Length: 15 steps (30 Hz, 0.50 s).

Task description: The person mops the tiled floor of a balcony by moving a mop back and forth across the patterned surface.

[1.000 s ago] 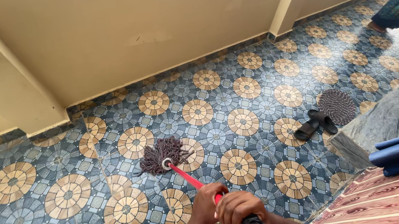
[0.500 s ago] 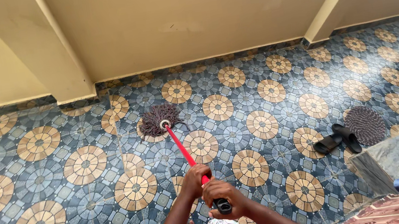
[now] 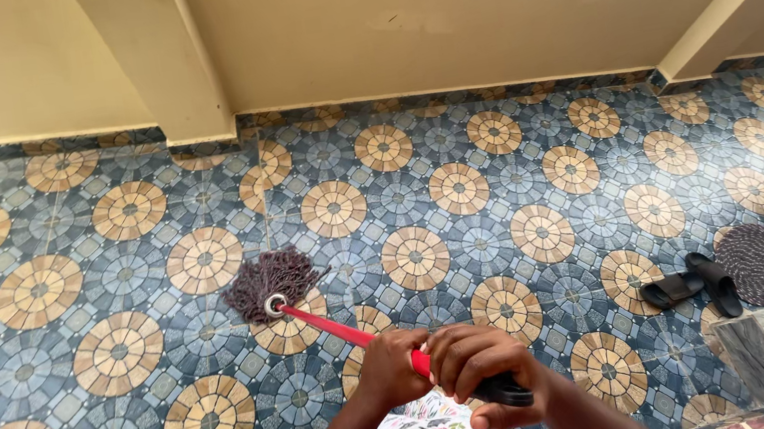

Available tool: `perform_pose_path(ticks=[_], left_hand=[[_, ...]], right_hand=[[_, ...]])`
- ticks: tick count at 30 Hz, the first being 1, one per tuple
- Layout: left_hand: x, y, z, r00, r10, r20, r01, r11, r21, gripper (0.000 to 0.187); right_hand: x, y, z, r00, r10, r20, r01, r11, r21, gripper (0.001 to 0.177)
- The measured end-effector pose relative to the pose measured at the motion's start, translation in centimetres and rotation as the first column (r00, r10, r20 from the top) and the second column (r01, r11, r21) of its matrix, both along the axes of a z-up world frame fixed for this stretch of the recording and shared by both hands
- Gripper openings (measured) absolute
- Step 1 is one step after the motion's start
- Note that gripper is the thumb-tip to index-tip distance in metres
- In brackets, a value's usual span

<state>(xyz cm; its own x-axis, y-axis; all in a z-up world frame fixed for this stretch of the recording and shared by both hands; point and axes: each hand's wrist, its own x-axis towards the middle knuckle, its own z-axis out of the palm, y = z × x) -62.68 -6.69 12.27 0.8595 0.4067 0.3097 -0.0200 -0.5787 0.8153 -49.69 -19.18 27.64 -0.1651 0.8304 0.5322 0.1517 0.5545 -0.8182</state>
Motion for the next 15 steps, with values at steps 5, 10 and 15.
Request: perform_pose_path(ticks=[5, 10, 15], left_hand=[[-1.2, 0.5, -0.3, 0.974, 0.142, 0.175, -0.153, 0.987, 0.047, 0.028], [-0.8, 1.5, -2.0, 0.911, 0.221, 0.348, -0.258, 0.964, 0.065, 0.018], [0.5, 3.5, -4.8, 0.889, 0.245, 0.387, -0.310, 0.944, 0.115, 0.023]], right_hand=[[-0.8, 2.6, -0.2, 0.970, 0.200, -0.138, -0.210, 0.976, -0.058, 0.030], [-0.6, 3.8, -1.4, 0.974, 0.219, -0.063, -0.224, 0.972, -0.067, 0.037], [0.0, 4.7, -3.5, 0.986, 0.153, -0.061, -0.156, 0.986, -0.060, 0.035]])
